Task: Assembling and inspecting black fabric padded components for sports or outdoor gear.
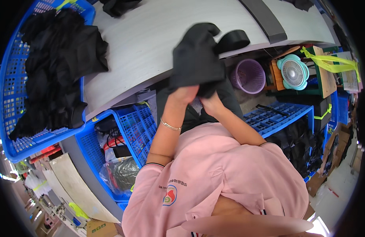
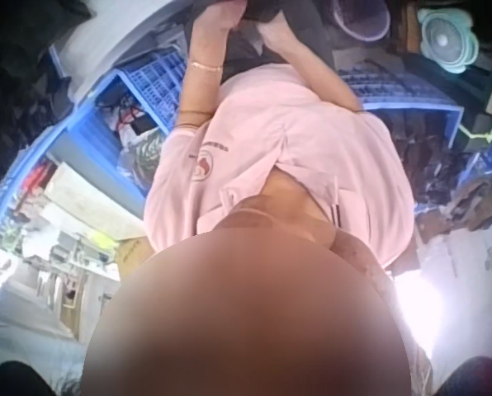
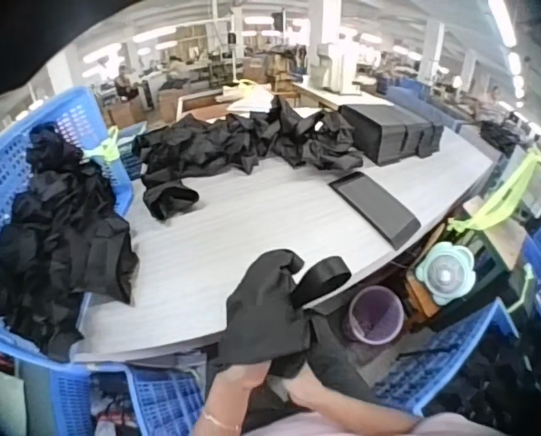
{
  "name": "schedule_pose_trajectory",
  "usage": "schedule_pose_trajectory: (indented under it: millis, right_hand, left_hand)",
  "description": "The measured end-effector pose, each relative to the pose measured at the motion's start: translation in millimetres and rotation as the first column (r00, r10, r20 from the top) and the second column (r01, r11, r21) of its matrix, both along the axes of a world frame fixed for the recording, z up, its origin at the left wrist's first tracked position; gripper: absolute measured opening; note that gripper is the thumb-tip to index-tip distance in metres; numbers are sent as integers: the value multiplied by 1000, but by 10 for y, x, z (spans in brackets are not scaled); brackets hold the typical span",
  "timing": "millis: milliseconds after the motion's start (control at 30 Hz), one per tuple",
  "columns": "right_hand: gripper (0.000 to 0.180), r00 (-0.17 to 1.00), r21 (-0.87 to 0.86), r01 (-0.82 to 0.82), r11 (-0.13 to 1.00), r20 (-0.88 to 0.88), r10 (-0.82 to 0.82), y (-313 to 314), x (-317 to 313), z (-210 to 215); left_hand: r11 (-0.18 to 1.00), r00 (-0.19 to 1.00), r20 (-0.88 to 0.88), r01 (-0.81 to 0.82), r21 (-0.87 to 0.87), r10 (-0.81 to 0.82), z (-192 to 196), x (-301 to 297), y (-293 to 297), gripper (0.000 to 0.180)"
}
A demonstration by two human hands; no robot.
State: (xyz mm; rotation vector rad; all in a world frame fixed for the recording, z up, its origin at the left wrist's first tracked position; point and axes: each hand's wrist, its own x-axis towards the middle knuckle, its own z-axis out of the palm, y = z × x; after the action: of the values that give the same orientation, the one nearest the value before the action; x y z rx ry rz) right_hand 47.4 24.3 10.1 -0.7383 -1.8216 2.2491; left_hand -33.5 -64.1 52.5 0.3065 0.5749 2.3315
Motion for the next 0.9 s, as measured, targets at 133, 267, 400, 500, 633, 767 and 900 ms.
schedule_pose_trajectory:
  millis: [133,267,400,500,633,767,900]
  right_hand:
    - [34,932,-101,-46,994,-362,6,24,84,407]
    - [21,961,519,44,854,-256,106,50,-47,652]
    - [16,776,909,57,414,-301,555,21,-92,776]
    - [20,750,905,44,423,-309,584,-92,-34,832]
    - [22,644,888,-91,451,-293,707,-288,182,844]
    - [20,715,841,-132,525,-286,638,-330,338,756]
    - [19,482,806,-403,434,-216,849,-353,502,764]
  left_hand:
    - [954,970,-28,-243,-177,242,30,-124,-6,52]
    - [919,943,125,-261,-295,308,-81,-31,130,48]
    - [955,982,131,-91,-282,133,-255,-143,63,45]
    - [949,984,108,-107,-297,144,-297,-144,-68,48]
    - [933,973,67,-189,-307,219,-235,-107,-217,53]
    - [925,976,8,-205,-320,218,-228,-248,-164,58]
    - [932,988,-65,-153,-328,140,-286,-410,-82,63]
